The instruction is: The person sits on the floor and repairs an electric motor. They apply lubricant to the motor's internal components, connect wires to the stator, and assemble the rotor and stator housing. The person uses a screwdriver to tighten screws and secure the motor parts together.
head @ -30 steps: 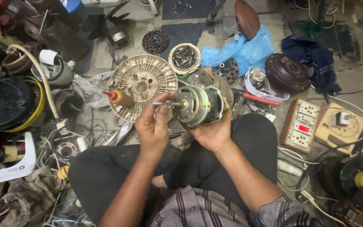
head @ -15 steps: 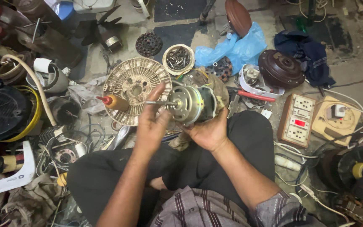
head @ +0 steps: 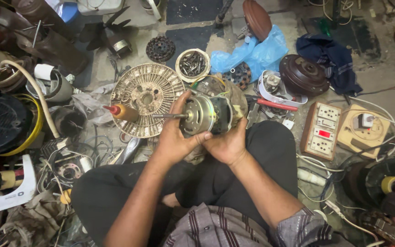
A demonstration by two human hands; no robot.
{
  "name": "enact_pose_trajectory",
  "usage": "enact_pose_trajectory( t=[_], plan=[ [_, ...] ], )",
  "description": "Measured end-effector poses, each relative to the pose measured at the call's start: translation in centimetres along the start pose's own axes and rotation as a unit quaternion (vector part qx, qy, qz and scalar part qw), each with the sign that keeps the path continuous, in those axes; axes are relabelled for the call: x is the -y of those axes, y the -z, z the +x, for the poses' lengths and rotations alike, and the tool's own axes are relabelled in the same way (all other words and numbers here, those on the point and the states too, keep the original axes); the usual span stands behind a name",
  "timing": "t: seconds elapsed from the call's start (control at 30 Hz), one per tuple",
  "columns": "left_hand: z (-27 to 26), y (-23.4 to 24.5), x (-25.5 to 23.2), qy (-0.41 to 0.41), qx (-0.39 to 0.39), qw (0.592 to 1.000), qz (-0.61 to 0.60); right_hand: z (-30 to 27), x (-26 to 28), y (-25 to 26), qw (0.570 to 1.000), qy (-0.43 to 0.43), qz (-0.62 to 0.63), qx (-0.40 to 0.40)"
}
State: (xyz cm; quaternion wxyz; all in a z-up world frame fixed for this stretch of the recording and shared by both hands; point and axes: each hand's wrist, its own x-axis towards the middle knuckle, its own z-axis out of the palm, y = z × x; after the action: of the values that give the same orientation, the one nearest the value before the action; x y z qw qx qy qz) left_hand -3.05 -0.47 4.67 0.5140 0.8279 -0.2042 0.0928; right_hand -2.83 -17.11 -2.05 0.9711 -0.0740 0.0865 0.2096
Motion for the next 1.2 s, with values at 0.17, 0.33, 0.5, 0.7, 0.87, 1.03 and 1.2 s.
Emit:
enact_pose_trajectory(
  t=[0.17,0.33,0.5,0.7,0.87,1.03,1.2],
  plan=[
    [0.6,0.9,-0.4,0.028,0.053,0.998,0.004,0.1,0.0,0.7,1.0,-0.001,-0.002,0.031],
    [0.8,0.6,-0.5,-0.008,0.027,0.999,0.023,0.4,0.1,1.7,0.993,-0.031,0.054,0.099],
    [0.4,0.0,0.2,-0.023,0.022,0.999,-0.02,0.2,0.4,1.3,0.994,-0.058,0.053,0.081],
    [-1.6,0.0,4.2,0.264,-0.067,0.863,-0.425,-0.2,0.3,0.0,0.989,-0.117,0.044,0.08],
    [-4.3,-1.5,8.9,0.458,-0.007,0.72,-0.521,-1.4,-1.5,1.2,0.978,-0.199,0.054,0.024],
    [-6.8,-1.1,11.9,0.427,0.015,0.576,-0.697,-1.1,-3.7,3.2,0.963,-0.268,-0.013,-0.023],
    [-8.7,-1.3,13.5,0.464,-0.004,0.53,-0.709,-0.2,-5.1,5.3,0.939,-0.304,-0.104,-0.119]
  ],
)
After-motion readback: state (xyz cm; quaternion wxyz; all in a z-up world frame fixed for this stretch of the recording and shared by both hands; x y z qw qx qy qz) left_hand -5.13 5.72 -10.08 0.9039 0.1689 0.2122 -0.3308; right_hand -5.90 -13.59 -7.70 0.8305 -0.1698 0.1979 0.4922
